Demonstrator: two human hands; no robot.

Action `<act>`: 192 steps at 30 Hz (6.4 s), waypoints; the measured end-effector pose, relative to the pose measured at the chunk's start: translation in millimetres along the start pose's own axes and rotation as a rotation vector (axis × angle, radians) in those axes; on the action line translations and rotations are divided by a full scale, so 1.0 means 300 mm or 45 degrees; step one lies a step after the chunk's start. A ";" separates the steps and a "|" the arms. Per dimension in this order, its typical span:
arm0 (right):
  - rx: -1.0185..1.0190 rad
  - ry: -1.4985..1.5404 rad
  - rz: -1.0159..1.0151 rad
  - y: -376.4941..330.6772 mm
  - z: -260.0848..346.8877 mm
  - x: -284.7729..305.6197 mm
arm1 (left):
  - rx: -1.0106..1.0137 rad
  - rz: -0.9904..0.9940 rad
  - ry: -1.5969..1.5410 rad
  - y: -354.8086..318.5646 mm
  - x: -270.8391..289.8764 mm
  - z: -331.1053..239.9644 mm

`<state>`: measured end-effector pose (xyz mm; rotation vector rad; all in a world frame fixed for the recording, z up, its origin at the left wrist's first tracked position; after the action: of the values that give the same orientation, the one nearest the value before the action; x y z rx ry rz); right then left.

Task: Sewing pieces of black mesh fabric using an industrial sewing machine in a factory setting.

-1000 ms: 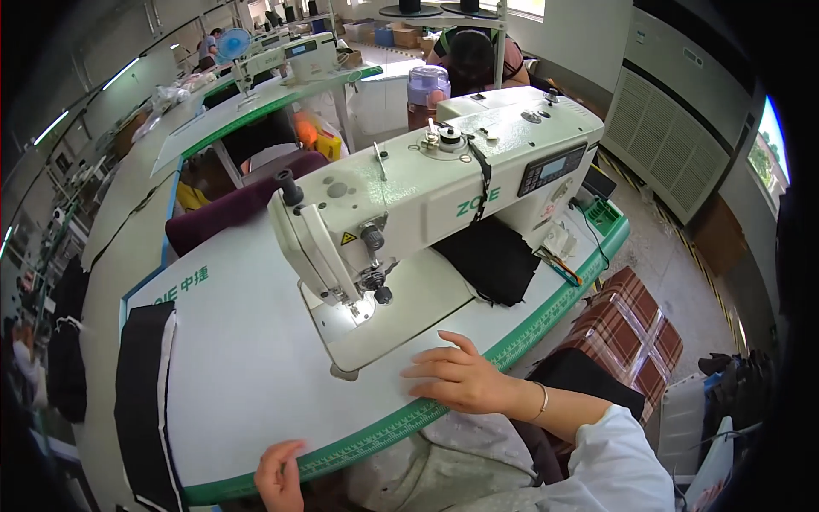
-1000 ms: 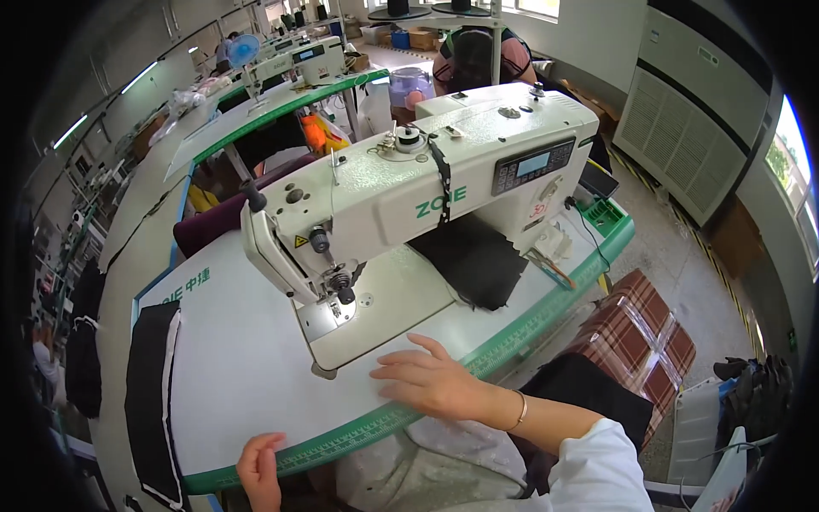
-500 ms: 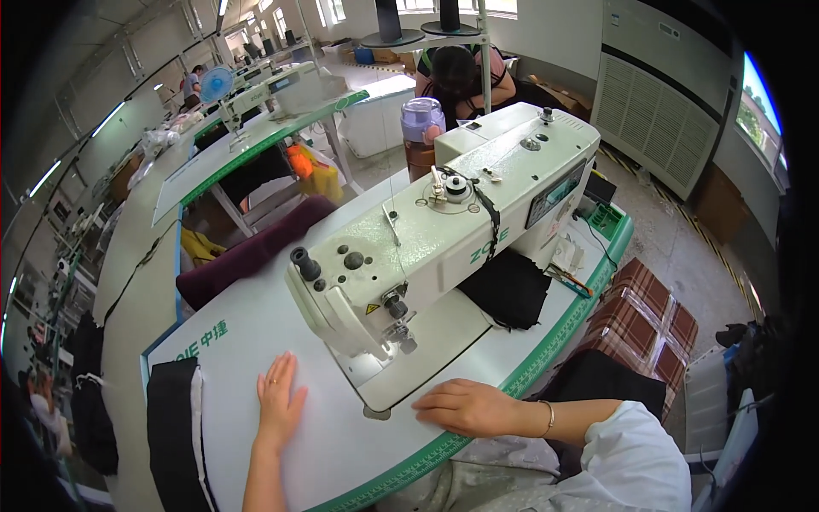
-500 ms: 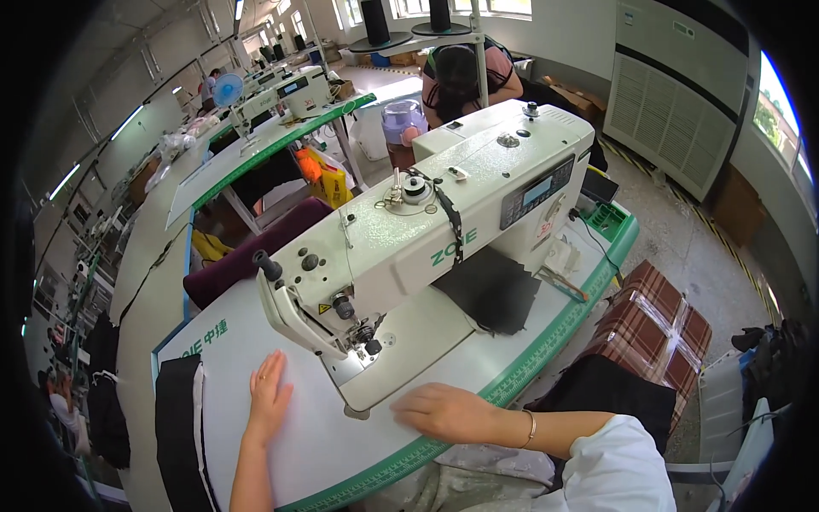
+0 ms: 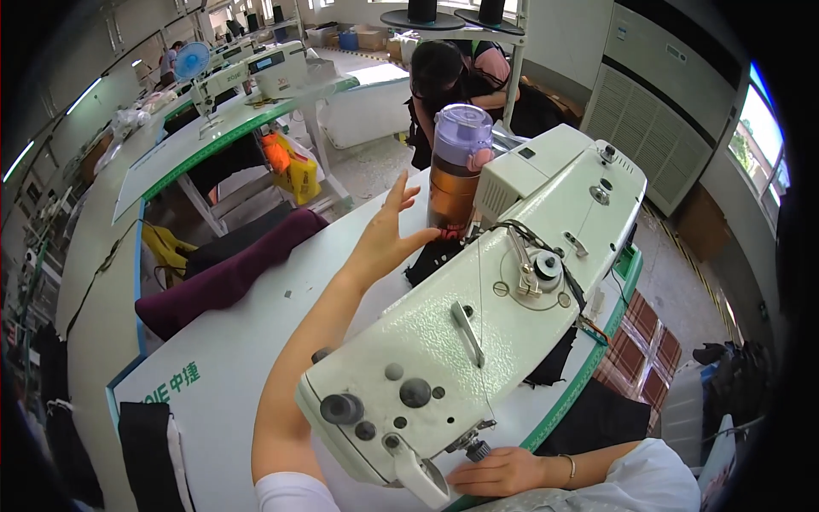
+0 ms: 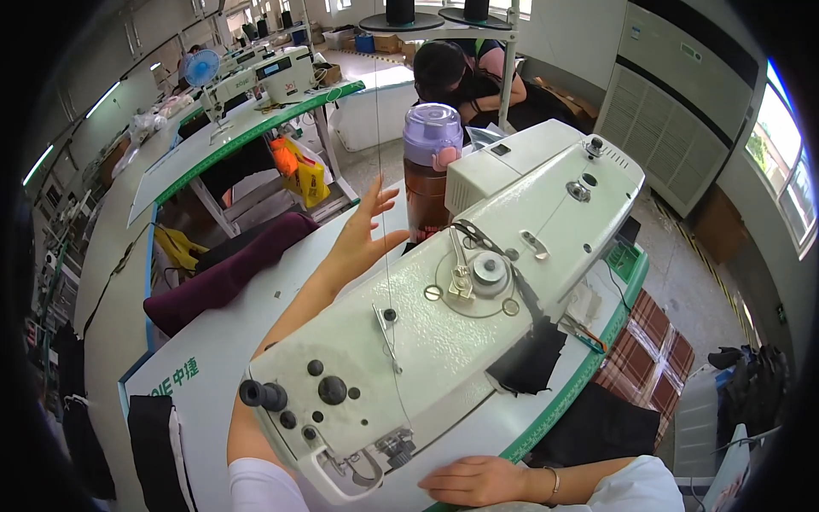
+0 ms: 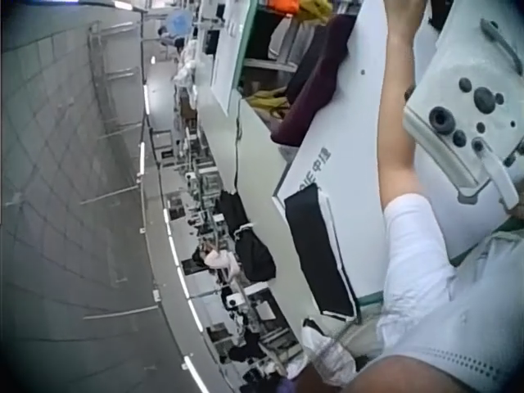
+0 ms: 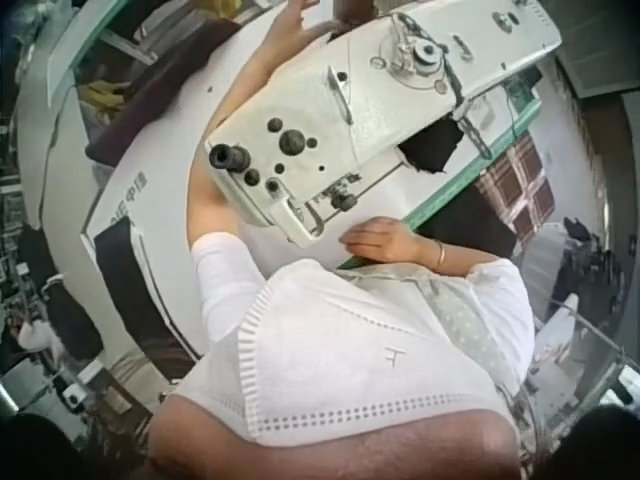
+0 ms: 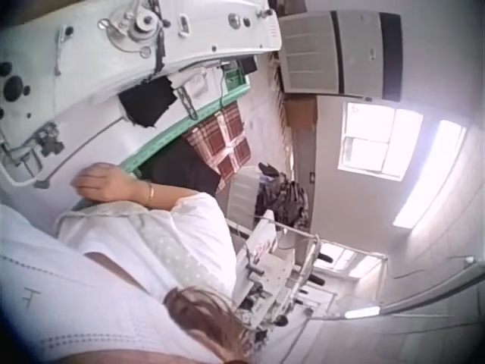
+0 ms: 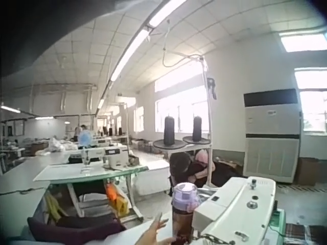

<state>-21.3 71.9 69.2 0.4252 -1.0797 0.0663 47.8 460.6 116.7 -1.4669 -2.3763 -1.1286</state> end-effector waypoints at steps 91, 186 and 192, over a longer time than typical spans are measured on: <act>0.846 1.735 -0.328 0.314 0.477 0.467 | 0.513 -1.448 0.559 -1.196 -0.045 -1.051; -0.623 -0.014 -0.639 -0.083 -0.098 -0.039 | -1.639 -0.750 3.981 -0.643 0.111 -1.986; -0.639 -0.023 -0.606 -0.090 -0.102 -0.054 | -1.732 -0.719 3.993 -0.640 0.102 -2.029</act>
<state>3.7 60.9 34.6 0.2172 -0.9478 -0.6195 -283.6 38.2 463.3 1.2733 0.6224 -1.7092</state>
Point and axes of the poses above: each hand's wrist, its own y-axis towards the middle knuckle, its own x-axis out of the back of the hand, z = x × y, the point moved 2 cm from there along y, towards the middle knuckle, and after that the axes turned 9 degrees about -x, right-handed, at the moved point
